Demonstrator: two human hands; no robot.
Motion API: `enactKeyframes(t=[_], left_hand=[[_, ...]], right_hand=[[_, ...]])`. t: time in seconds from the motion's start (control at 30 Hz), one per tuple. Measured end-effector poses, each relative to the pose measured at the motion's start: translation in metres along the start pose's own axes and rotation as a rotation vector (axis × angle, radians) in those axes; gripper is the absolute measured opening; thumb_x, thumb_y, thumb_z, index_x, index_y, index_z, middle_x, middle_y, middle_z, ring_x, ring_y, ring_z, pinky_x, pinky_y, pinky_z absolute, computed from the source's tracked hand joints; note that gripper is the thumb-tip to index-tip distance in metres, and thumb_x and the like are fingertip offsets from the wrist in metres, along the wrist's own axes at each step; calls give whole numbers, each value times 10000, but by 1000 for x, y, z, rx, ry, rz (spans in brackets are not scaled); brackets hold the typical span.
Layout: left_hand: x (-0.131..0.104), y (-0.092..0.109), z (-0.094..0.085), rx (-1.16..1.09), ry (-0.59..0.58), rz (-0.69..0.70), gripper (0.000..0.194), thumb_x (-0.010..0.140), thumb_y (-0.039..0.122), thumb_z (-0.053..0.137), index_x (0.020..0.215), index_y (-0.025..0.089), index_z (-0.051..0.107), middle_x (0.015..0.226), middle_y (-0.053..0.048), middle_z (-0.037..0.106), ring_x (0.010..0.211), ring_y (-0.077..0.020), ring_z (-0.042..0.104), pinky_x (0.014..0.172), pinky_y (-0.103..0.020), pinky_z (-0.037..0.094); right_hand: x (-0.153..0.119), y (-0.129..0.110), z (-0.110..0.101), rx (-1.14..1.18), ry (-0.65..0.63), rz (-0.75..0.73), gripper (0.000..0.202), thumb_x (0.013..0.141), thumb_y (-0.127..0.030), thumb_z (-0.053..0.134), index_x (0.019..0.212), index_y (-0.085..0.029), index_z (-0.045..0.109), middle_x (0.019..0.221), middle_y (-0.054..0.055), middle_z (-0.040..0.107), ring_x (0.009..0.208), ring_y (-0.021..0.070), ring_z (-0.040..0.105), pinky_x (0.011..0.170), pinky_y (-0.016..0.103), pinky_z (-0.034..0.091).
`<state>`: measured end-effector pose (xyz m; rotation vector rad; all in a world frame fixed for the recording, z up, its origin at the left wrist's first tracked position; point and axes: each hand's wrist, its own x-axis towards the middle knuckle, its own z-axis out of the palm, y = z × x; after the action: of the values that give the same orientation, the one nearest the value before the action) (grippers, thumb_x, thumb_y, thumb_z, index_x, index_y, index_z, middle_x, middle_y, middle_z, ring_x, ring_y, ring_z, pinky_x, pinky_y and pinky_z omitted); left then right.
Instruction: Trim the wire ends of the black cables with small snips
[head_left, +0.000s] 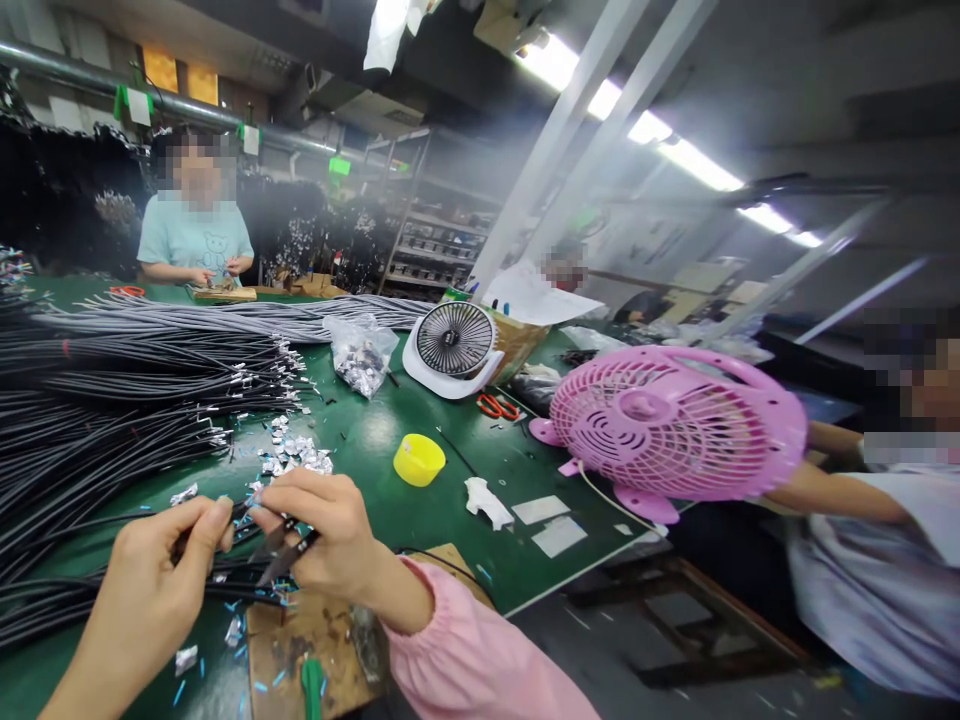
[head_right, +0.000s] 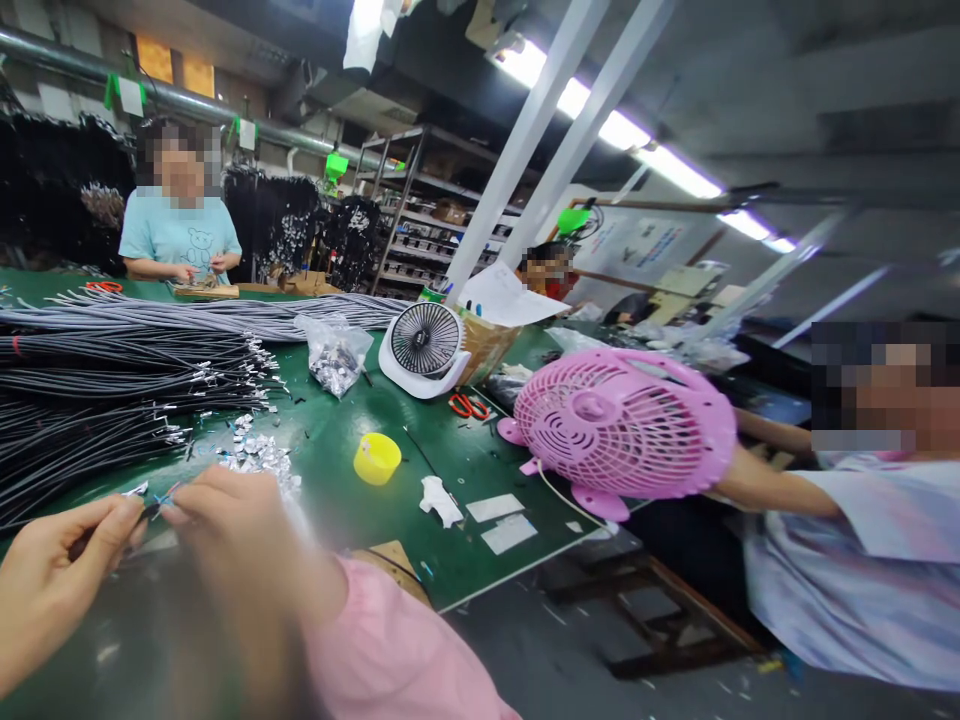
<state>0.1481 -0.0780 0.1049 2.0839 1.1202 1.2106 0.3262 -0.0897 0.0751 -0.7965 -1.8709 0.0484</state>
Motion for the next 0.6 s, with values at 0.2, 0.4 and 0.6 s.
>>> enactKeyframes(t=[0.2, 0.4, 0.6], left_hand=[[0, 0, 1, -27, -32, -39, 508, 844, 573, 527, 468, 240, 600, 387, 50, 441, 334, -110, 380, 328, -225, 282], [6, 3, -6, -284, -215, -33, 512, 816, 638, 624, 496, 239, 654, 451, 11, 569, 398, -131, 487, 365, -212, 387], [-9, 7, 5, -333, -73, -268, 419, 720, 619, 756, 558, 239, 685, 480, 38, 556, 443, -114, 474, 398, -193, 360]], right_hand=[[1, 1, -2, 139, -68, 125, 145, 928, -208, 576, 872, -178, 706, 774, 60, 704, 684, 167, 647, 649, 281, 539], [0, -11, -1, 806, -166, 692, 427, 875, -565, 666, 671, -197, 594, 573, -36, 507, 459, 93, 444, 452, 227, 399], [-3, -14, -1, 109, -11, 348, 405, 960, -434, 549, 615, -223, 544, 545, -2, 482, 500, 131, 375, 473, 277, 345]])
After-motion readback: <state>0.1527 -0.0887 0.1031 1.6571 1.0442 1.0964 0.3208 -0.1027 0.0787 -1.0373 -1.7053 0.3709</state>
